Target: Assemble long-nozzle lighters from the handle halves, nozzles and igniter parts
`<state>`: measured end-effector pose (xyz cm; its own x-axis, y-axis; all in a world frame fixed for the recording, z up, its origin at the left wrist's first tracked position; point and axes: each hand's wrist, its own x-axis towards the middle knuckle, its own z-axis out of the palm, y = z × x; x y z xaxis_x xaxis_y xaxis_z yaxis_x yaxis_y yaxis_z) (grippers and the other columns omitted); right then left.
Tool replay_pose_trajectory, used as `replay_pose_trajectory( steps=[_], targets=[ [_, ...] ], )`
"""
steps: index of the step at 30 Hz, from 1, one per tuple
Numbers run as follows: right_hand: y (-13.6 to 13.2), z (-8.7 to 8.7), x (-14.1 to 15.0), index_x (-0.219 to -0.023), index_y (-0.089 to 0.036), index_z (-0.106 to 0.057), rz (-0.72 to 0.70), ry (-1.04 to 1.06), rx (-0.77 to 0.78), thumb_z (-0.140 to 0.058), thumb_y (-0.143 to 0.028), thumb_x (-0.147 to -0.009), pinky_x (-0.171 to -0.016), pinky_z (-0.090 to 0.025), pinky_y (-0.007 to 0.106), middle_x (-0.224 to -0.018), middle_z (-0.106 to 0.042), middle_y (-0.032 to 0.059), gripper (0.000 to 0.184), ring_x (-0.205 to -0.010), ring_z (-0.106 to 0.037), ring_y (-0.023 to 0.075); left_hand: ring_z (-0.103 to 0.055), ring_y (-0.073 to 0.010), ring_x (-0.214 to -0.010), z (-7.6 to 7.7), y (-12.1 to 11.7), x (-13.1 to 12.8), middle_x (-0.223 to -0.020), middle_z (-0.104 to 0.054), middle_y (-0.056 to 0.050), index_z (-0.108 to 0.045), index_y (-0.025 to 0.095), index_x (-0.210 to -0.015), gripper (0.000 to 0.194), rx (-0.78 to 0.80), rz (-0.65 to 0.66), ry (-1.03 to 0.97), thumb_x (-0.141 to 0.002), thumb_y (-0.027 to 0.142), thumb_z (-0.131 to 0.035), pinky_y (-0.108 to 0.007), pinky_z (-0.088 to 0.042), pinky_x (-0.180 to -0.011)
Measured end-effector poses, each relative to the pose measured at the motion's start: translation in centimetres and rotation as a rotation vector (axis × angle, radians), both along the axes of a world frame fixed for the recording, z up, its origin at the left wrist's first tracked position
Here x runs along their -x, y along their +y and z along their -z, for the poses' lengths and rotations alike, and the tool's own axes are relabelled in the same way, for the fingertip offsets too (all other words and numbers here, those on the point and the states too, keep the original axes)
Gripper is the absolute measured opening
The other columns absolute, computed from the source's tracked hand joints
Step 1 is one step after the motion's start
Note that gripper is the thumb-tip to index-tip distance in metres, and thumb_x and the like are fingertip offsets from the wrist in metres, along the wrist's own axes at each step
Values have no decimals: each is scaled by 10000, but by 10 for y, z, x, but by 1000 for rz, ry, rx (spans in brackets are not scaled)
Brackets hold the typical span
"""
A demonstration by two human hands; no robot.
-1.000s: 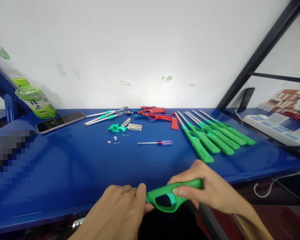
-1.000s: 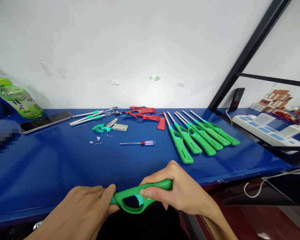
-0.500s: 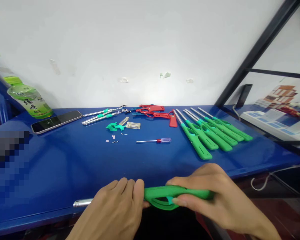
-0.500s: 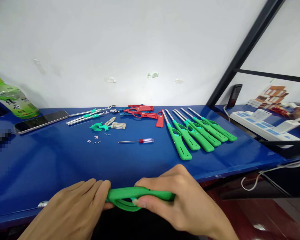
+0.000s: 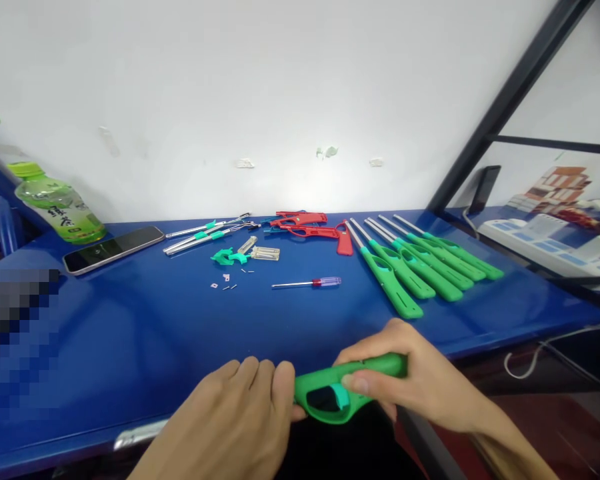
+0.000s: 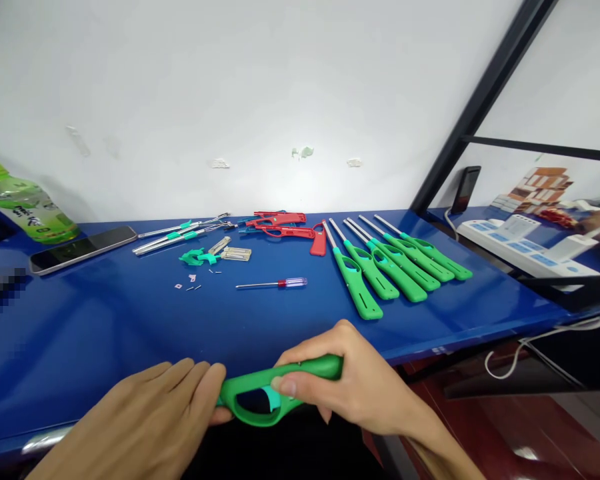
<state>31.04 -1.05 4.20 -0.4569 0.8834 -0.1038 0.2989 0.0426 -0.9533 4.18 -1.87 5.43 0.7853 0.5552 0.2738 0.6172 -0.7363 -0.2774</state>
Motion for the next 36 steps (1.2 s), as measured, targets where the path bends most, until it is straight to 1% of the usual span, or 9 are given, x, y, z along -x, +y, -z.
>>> replay_pose_trajectory(
  steps=[4, 8, 11, 14, 17, 20, 26, 29, 36],
  targets=[
    [5, -9, 2, -964, -168, -856, 67, -90, -105, -785, -471, -938, -462, -410, 198, -625, -668, -4, 313, -474, -555, 100, -719, -214, -702, 18, 16, 15, -919, -786, -41, -642, 201, -1196, 363, 168, 21, -92, -1004, 54, -372, -327, -558, -644],
    [13, -15, 5, -1009, -209, -869, 5, -131, -226, -787, -446, -947, -530, -444, 208, -658, -717, -16, 258, -509, -564, 98, -758, -221, -906, 35, 16, 38, -1089, -797, -47, -569, 282, -1431, 374, 244, -50, -244, -1083, 230, -441, -330, -591, -818],
    [18, -17, 10, -990, -230, -875, -14, -186, -293, -789, -445, -945, -553, -434, 222, -682, -741, -18, 236, -548, -560, 106, -765, -208, -885, 34, 14, 44, -1068, -801, -14, -634, 345, -1373, 325, 319, -113, -321, -1112, 402, -449, -306, -597, -820],
    [22, -13, 16, -982, -243, -873, 100, -178, -348, -740, -470, -973, -625, -489, 233, -837, -811, 10, 263, -643, -649, 136, -784, -200, -832, 24, 19, 38, -1030, -819, 6, -669, 332, -1282, 386, 272, -78, -373, -1144, 486, -343, -291, -596, -735],
    [28, -5, 20, -1002, -231, -856, 220, -84, -304, -655, -524, -1012, -512, -463, 230, -918, -815, 35, 356, -542, -606, 110, -768, -200, -671, 16, 27, 28, -936, -828, -12, -685, 258, -1114, 490, 119, -25, -358, -1164, 445, -235, -296, -524, -539],
    [35, 4, 22, -960, -203, -835, 273, 9, -208, -656, -584, -989, -404, -386, 220, -778, -747, 17, 422, -421, -499, 77, -739, -208, -596, 19, 33, 23, -877, -813, -30, -663, 230, -1024, 496, -11, -43, -327, -1167, 368, -209, -325, -450, -455],
    [36, 10, 26, -989, -254, -827, 229, 47, -254, -830, -369, -896, -711, -537, 224, -930, -779, -9, 148, -778, -693, 144, -777, -243, -762, 35, 33, 26, -952, -794, -31, -628, 230, -1150, 239, -2, -98, -425, -1118, 262, -394, -348, -523, -569],
    [34, 13, 26, -1021, -292, -823, 191, 62, -333, -902, -264, -830, -902, -518, 244, -1046, -782, -25, 208, -985, -710, 171, -778, -222, -770, 40, 30, 27, -977, -795, -6, -624, 257, -1234, 212, 112, -115, -500, -1101, 294, -462, -328, -542, -602],
    [37, 21, 24, -1168, -325, -774, 239, 68, -335, -861, -296, -884, -944, -518, 273, -1166, -768, -23, 299, -1061, -697, 183, -788, -197, -746, 45, 34, 23, -985, -795, 35, -615, 289, -1138, 172, 169, -169, -605, -1097, 413, -502, -305, -559, -612]
  ],
)
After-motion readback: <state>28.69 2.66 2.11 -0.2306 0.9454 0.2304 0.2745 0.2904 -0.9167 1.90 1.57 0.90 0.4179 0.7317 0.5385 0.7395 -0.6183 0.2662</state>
